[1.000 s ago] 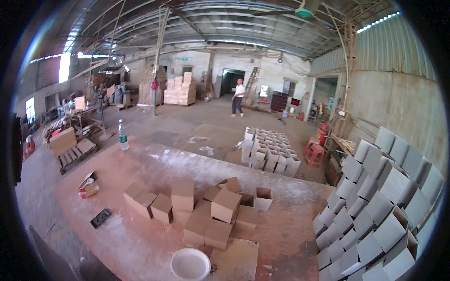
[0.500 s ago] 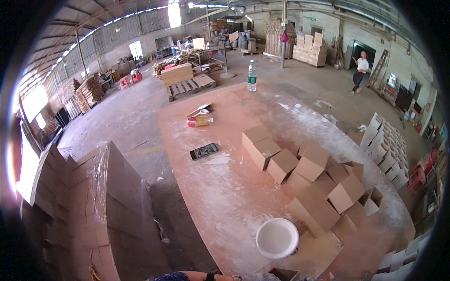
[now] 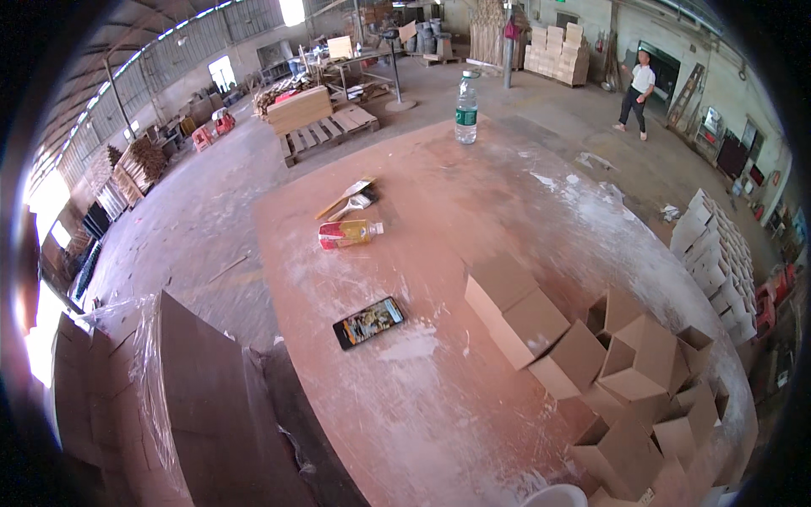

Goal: The person is applying white glue to the edges and joints of a small square cardboard box using a cloth or finger.

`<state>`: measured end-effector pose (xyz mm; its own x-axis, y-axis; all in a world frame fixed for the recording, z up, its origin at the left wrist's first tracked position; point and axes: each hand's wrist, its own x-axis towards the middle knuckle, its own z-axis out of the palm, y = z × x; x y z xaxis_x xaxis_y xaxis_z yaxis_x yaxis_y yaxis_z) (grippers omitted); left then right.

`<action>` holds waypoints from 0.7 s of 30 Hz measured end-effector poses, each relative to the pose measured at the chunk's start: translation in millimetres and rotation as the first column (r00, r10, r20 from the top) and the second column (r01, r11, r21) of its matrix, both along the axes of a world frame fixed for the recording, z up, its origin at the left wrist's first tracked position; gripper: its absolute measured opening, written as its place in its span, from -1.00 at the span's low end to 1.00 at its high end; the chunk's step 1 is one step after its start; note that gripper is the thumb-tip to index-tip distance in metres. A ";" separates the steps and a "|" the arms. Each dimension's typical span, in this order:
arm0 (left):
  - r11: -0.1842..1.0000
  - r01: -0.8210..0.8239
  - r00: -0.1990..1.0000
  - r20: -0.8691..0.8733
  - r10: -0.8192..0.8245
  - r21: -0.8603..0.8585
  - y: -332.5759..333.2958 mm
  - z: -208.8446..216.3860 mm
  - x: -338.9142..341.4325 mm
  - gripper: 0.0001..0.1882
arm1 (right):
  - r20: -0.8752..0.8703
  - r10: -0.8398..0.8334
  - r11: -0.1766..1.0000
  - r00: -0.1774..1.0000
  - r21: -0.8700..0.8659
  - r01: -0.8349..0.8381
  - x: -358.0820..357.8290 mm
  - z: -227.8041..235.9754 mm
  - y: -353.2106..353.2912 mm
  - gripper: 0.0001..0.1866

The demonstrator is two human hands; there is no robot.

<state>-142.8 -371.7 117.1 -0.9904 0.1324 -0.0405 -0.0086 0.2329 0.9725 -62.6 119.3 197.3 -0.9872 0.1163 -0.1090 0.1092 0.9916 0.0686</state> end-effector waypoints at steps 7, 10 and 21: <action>0.989 -0.144 0.989 0.038 0.146 -0.037 -87.1 -21.5 -29.8 -0.66 | 0.097 -0.096 0.995 0.991 0.034 0.093 -35.9 30.3 -64.3 -0.60; 0.985 -0.167 0.984 0.053 0.169 -0.037 -101.5 -27.2 -37.2 -0.66 | 0.112 -0.115 0.993 0.987 0.046 0.111 -42.3 34.2 -74.1 -0.59; 0.981 -0.195 0.978 0.072 0.196 -0.017 -114.5 -35.6 -47.8 -0.65 | 0.145 -0.163 0.986 0.976 0.060 0.156 -46.6 38.5 -88.9 -0.52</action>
<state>-190.6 -486.3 81.5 -0.9914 -0.0643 -0.1143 -0.1262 0.2294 0.9651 -109.2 30.4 235.8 -0.9286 0.2799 -0.2435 0.2510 0.9573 0.1431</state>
